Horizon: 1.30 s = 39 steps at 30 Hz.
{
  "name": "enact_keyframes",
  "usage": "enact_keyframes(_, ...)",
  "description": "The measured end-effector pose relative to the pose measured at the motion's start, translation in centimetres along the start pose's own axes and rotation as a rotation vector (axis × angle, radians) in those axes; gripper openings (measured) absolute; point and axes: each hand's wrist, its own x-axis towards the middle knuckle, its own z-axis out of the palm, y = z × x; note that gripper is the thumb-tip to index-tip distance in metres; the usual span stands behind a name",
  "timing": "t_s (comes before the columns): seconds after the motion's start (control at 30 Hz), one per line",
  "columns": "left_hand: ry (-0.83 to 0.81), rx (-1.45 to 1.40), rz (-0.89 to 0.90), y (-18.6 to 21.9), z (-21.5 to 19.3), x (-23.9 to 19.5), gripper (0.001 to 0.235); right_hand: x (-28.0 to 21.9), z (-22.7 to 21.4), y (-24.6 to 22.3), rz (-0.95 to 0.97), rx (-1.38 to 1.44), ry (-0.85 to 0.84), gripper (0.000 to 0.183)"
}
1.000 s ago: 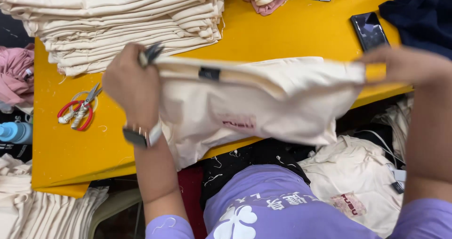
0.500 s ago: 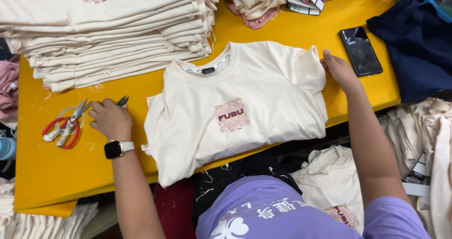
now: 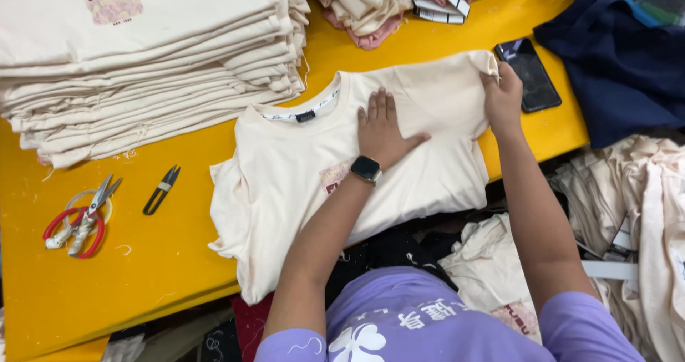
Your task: The person trims loose threads and tags from a white t-shirt using a seam ripper and scissors. They work on the collar area and the sleeve cuff, removing excess fabric and threads before folding the garment.
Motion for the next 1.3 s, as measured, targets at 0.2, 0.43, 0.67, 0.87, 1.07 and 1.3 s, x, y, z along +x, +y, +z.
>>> enact_keyframes(0.2,0.401,-0.372,0.222,-5.2,0.9,-1.8,0.061,-2.7,3.3,-9.5,0.365,0.623,-0.550,0.029)
enact_keyframes(0.43,-0.127,-1.335,-0.625,-11.0,-7.2,-6.9,0.120,-7.5,8.5,-20.8,0.129,0.631,-0.975,0.064)
enact_keyframes(0.67,-0.126,-0.673,-0.293,-8.7,-9.4,-11.1,0.082,-13.9,13.2,-13.6,-0.343,-0.583,-0.661,0.048)
enact_keyframes(0.87,0.045,-0.252,-0.234,-10.2,-8.1,-14.3,0.053,-14.3,12.7,-12.3,-0.285,-0.553,-0.589,0.044)
enact_keyframes(1.07,0.237,-0.373,0.079,-7.5,-4.8,-16.4,0.015,-16.7,10.9,-14.1,-0.107,-0.004,-0.423,0.034)
enact_keyframes(1.3,0.106,-0.276,0.158,-3.5,-1.0,-15.7,0.034,-18.7,10.4,-18.6,-0.180,-0.166,-0.666,0.023)
